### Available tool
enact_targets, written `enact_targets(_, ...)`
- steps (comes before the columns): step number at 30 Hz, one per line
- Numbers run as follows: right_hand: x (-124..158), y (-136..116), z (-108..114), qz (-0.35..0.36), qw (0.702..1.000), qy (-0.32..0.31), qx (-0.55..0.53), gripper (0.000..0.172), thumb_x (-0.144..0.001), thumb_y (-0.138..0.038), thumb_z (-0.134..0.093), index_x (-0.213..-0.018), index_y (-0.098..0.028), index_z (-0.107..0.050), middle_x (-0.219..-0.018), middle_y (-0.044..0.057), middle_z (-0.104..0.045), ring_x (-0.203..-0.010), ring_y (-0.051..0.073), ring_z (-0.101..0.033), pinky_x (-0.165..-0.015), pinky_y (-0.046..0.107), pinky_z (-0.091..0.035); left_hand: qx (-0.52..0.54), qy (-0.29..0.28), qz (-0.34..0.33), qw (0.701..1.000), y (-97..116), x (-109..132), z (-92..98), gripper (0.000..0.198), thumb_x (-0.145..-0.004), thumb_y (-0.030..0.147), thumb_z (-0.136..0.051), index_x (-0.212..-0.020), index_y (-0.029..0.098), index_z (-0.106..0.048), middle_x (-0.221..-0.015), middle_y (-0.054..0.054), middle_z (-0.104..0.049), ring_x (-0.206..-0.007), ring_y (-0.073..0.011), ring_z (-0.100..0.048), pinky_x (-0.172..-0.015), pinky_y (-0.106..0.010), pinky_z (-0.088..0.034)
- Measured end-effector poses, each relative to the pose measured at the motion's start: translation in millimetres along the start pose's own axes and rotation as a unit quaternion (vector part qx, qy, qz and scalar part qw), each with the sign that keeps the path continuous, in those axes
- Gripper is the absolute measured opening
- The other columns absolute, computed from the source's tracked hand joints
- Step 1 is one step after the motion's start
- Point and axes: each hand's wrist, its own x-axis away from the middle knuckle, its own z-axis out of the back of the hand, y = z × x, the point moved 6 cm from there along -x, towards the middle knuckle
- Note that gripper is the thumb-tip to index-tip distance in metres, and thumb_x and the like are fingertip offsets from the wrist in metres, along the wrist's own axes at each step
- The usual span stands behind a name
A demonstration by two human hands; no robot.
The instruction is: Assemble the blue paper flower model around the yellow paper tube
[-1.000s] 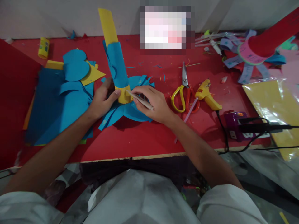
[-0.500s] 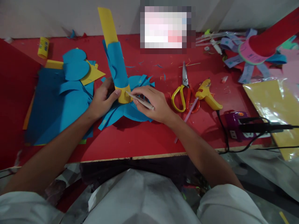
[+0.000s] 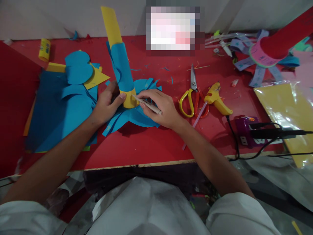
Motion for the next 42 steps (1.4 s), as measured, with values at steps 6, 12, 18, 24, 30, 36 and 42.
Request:
enact_targets(6, -0.1, -4.5, -0.7, 0.008, 1.000, -0.017, 0.013, 0.022, -0.100, -0.033, -0.061, -0.117, -0.023, -0.071, -0.109, 0.007, -0.078, -0.095, 0.022, -0.074, -0.087, 0.037, -0.060, -0.008, -0.007, 0.001, 1.000, 1.7, -0.9, -0.5, 0.062, -0.097, 0.067, -0.061, -0.141, 0.024, -0.056, -0.125, -0.011, -0.072, -0.132, -0.0332, -0.064, -0.111, -0.048, -0.052)
enact_targets(12, -0.5, -2.4, 0.8, 0.013, 1.000, 0.009, 0.008, 0.020, -0.101, -0.033, -0.060, -0.114, -0.023, -0.071, -0.106, 0.008, -0.079, -0.093, 0.021, -0.074, -0.087, 0.037, -0.060, -0.024, -0.007, 0.009, 1.000, 0.2, -0.4, -0.2, 0.062, -0.098, 0.067, -0.058, -0.143, 0.024, -0.055, -0.120, -0.011, -0.073, -0.125, -0.0317, -0.068, -0.106, -0.047, -0.054)
enact_targets(18, -1.7, -9.2, -0.7, 0.025, 0.999, -0.025, 0.020, 0.019, -0.100, -0.031, -0.060, -0.112, -0.023, -0.072, -0.102, 0.006, -0.078, -0.087, 0.020, -0.072, -0.080, 0.034, -0.057, -0.018, -0.009, -0.002, 1.000, 2.3, -1.3, -0.6, 0.062, -0.098, 0.068, -0.059, -0.142, 0.024, -0.055, -0.121, -0.011, -0.073, -0.126, -0.0332, -0.067, -0.107, -0.049, -0.055)
enact_targets(24, -1.3, -8.4, -2.5, 0.037, 0.999, -0.025, 0.008, 0.018, -0.100, -0.029, -0.061, -0.111, -0.021, -0.071, -0.100, 0.006, -0.078, -0.086, 0.019, -0.072, -0.082, 0.033, -0.057, -0.019, 0.000, -0.025, 1.000, 1.0, -0.6, 0.8, 0.060, -0.096, 0.067, -0.063, -0.138, 0.024, -0.057, -0.124, -0.010, -0.072, -0.136, -0.0339, -0.061, -0.113, -0.050, -0.052)
enact_targets(30, -0.6, -3.9, -0.9, 0.012, 1.000, -0.010, 0.008, 0.018, -0.101, -0.032, -0.059, -0.111, -0.022, -0.071, -0.105, 0.007, -0.078, -0.092, 0.020, -0.072, -0.085, 0.035, -0.057, -0.030, -0.009, -0.012, 0.999, 1.5, -0.8, -0.7, 0.060, -0.099, 0.066, -0.058, -0.142, 0.024, -0.055, -0.121, -0.010, -0.073, -0.126, -0.0322, -0.067, -0.107, -0.049, -0.056)
enact_targets(36, -0.9, -5.0, -2.5, 0.017, 0.999, -0.025, 0.014, 0.018, -0.101, -0.035, -0.059, -0.107, -0.023, -0.071, -0.097, 0.005, -0.077, -0.083, 0.018, -0.069, -0.079, 0.033, -0.056, -0.030, -0.004, -0.012, 0.999, 2.3, -1.0, 0.0, 0.060, -0.099, 0.066, -0.059, -0.141, 0.024, -0.055, -0.122, -0.010, -0.072, -0.132, -0.0329, -0.064, -0.111, -0.049, -0.053)
enact_targets(42, -0.3, -3.1, -2.6, 0.007, 1.000, -0.020, 0.003, 0.019, -0.102, -0.036, -0.058, -0.108, -0.023, -0.071, -0.101, 0.005, -0.078, -0.088, 0.019, -0.071, -0.079, 0.033, -0.056, -0.023, 0.008, -0.014, 1.000, -0.6, 0.7, 0.5, 0.057, -0.098, 0.064, -0.062, -0.139, 0.025, -0.056, -0.126, -0.010, -0.070, -0.141, -0.0319, -0.057, -0.118, -0.050, -0.049)
